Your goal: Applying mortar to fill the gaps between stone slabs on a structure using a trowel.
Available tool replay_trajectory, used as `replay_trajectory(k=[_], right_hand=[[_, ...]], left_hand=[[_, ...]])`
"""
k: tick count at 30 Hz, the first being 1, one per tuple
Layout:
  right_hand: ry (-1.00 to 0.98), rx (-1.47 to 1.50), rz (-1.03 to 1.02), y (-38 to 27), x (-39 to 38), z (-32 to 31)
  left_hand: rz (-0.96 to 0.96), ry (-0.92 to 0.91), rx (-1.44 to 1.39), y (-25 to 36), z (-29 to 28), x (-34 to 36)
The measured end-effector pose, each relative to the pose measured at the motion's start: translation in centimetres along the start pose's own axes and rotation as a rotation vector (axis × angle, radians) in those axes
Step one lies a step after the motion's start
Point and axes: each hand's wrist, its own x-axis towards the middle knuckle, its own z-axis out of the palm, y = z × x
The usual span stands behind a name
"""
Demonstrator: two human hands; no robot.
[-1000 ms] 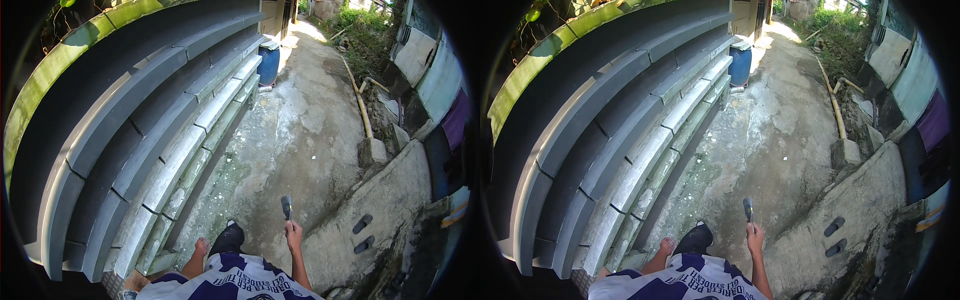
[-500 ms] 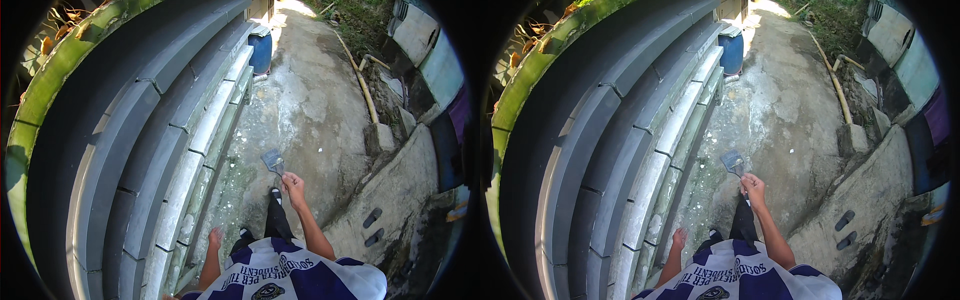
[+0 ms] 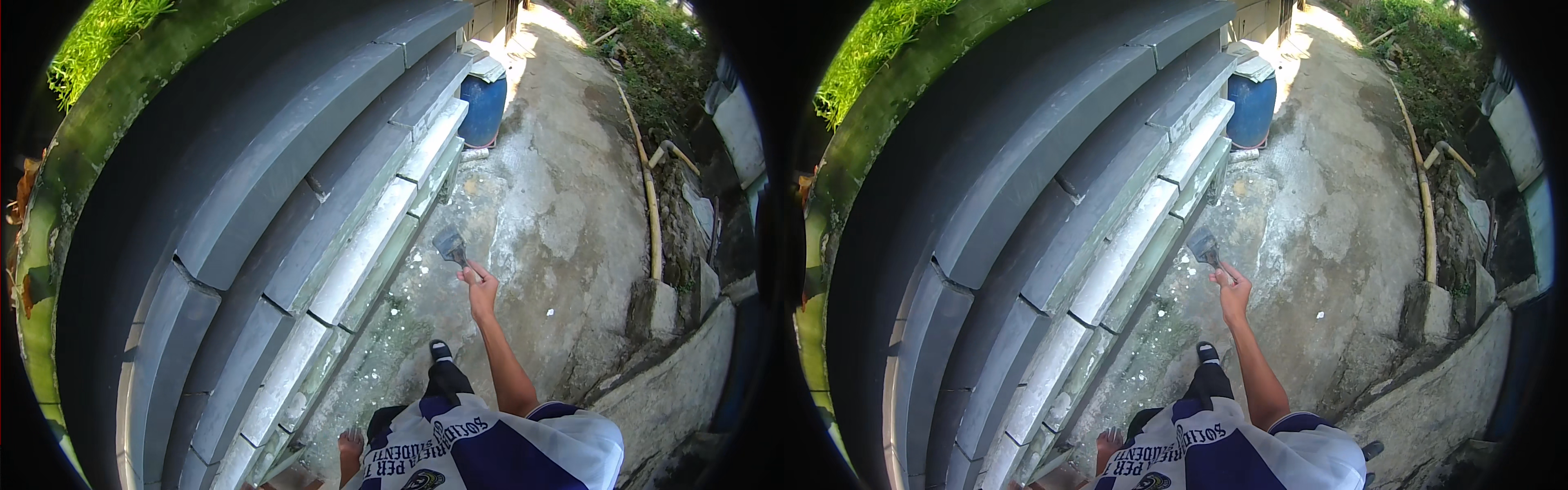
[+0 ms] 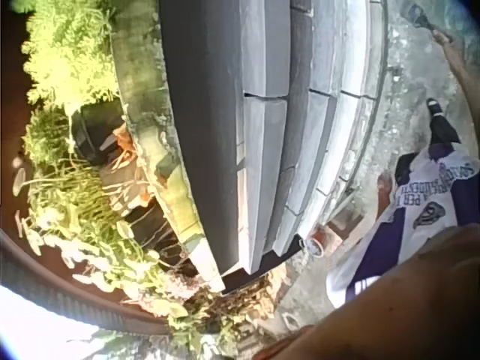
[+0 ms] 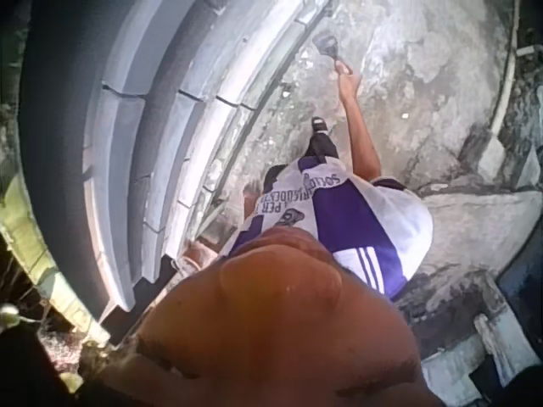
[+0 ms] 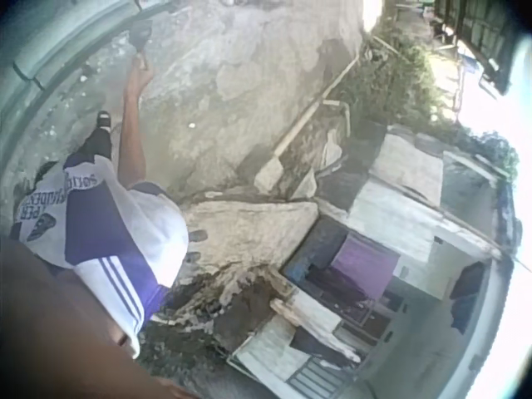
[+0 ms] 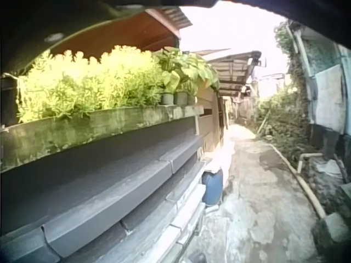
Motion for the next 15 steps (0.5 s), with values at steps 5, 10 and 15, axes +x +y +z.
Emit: replay_trajectory(k=[5,10,15], right_hand=[[-0.038,-0.536,-0.557,-0.4,15.1,4.9],[0.065,-0.505,-0.630,-2.7,21.2,12.3],[0.139,-0.470,-0.634,-2.4,22.9,15.8]], left_hand=[[0.010,-0.025,0.042,-1.9,0.0,-1.4],[-0.547,-0.117,-0.655,-0.3,0.6,0.3],[-0.785,-0.179,-1.297,2.0,0.0,0.1]])
